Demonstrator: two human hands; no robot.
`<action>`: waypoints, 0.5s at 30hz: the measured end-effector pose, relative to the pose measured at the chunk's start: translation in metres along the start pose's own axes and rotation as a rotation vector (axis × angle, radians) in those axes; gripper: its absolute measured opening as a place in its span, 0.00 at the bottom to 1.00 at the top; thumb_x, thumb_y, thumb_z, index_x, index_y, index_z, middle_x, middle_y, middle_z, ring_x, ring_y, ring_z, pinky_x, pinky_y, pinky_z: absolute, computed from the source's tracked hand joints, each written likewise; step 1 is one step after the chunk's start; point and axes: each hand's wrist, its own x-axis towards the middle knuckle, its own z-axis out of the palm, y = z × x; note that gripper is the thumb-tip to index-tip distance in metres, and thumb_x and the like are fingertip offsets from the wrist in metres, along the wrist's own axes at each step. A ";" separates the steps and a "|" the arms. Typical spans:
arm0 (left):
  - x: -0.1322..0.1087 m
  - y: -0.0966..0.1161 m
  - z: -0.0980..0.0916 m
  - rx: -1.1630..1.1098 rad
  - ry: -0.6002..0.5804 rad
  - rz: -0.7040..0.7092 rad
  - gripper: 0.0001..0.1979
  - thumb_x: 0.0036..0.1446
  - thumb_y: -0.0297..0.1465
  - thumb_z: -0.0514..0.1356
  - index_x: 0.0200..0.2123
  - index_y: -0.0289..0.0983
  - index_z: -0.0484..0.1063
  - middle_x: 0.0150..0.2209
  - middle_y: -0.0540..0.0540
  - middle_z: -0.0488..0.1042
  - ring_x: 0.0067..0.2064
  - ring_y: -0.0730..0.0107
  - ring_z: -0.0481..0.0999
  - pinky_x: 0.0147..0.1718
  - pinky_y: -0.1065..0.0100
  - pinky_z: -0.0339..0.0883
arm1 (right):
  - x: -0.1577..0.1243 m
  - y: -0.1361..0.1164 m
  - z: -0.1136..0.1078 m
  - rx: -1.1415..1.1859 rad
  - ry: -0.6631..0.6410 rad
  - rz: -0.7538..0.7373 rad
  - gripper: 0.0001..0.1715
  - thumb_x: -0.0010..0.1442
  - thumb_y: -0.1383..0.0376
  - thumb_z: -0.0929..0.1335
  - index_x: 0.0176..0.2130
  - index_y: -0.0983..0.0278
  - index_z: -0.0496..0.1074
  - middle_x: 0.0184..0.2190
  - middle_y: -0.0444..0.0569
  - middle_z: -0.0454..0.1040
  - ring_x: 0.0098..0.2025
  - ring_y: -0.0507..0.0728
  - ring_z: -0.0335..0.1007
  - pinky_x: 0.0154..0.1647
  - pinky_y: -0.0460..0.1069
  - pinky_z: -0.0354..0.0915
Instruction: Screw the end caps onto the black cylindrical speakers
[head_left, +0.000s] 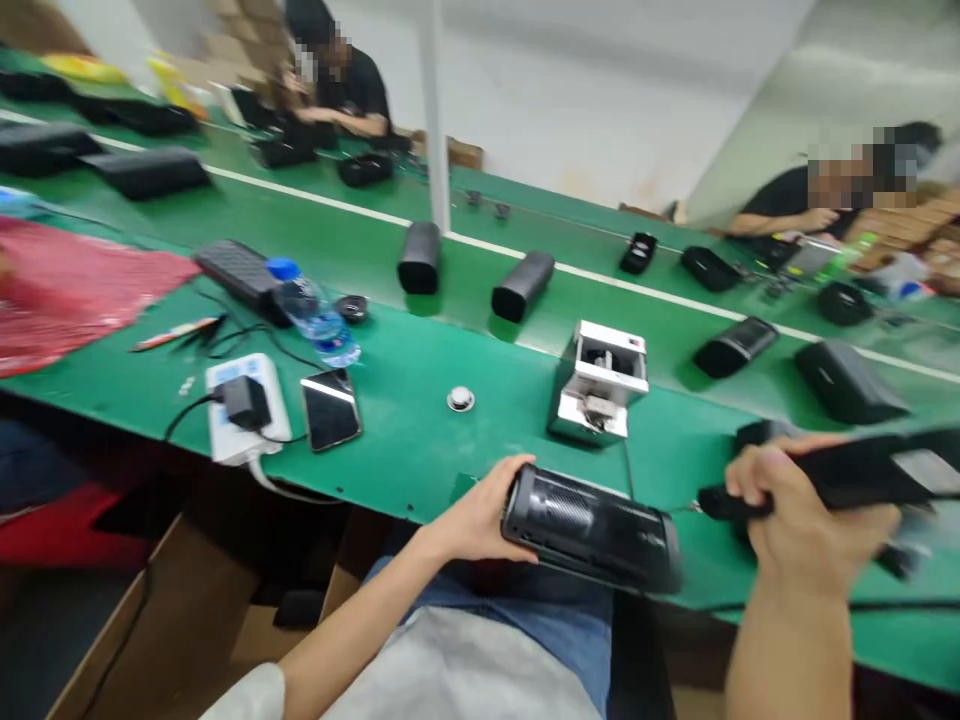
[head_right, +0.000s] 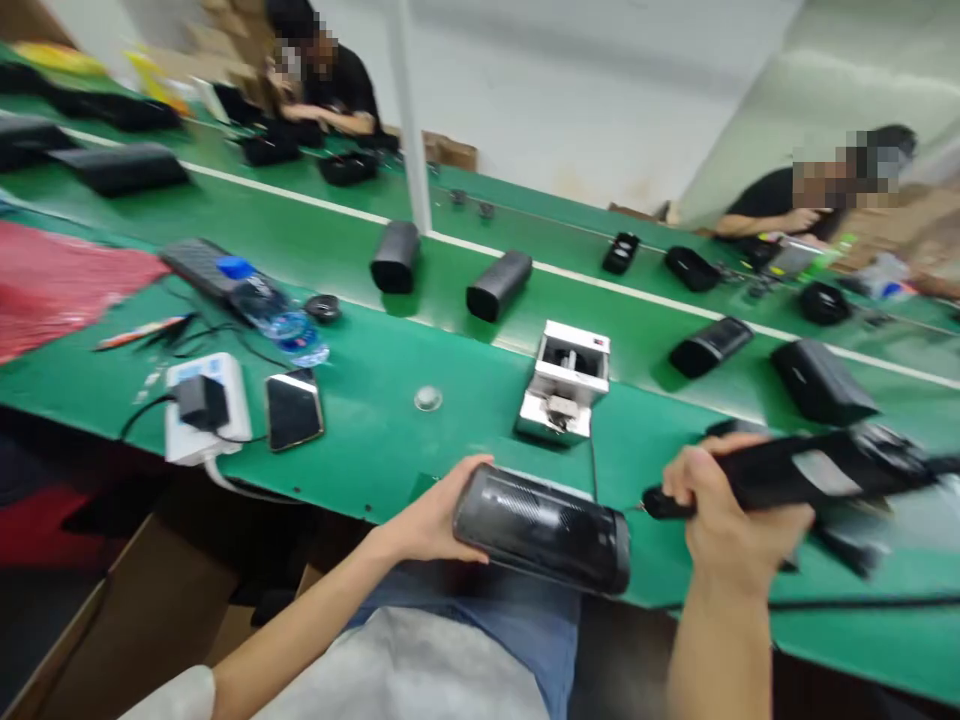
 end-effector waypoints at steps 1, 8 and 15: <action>0.000 0.000 -0.001 -0.003 -0.003 -0.006 0.67 0.48 0.44 0.86 0.80 0.45 0.49 0.77 0.29 0.61 0.77 0.32 0.67 0.77 0.38 0.63 | 0.002 -0.009 0.003 -0.042 -0.055 0.032 0.19 0.46 0.64 0.85 0.31 0.60 0.76 0.18 0.38 0.69 0.14 0.54 0.62 0.16 0.51 0.65; -0.001 0.000 0.000 0.008 -0.028 0.019 0.66 0.49 0.38 0.85 0.80 0.46 0.48 0.77 0.31 0.61 0.78 0.34 0.66 0.76 0.36 0.65 | 0.021 -0.062 0.055 0.036 -0.011 -0.230 0.14 0.55 0.69 0.79 0.40 0.57 0.79 0.19 0.36 0.68 0.16 0.53 0.60 0.16 0.51 0.61; 0.000 0.001 0.000 0.007 -0.024 -0.013 0.67 0.48 0.37 0.86 0.80 0.47 0.48 0.79 0.31 0.60 0.79 0.33 0.64 0.77 0.36 0.63 | 0.044 -0.014 0.123 0.098 -0.012 -0.230 0.13 0.57 0.64 0.77 0.36 0.57 0.70 0.17 0.32 0.66 0.16 0.52 0.64 0.19 0.49 0.66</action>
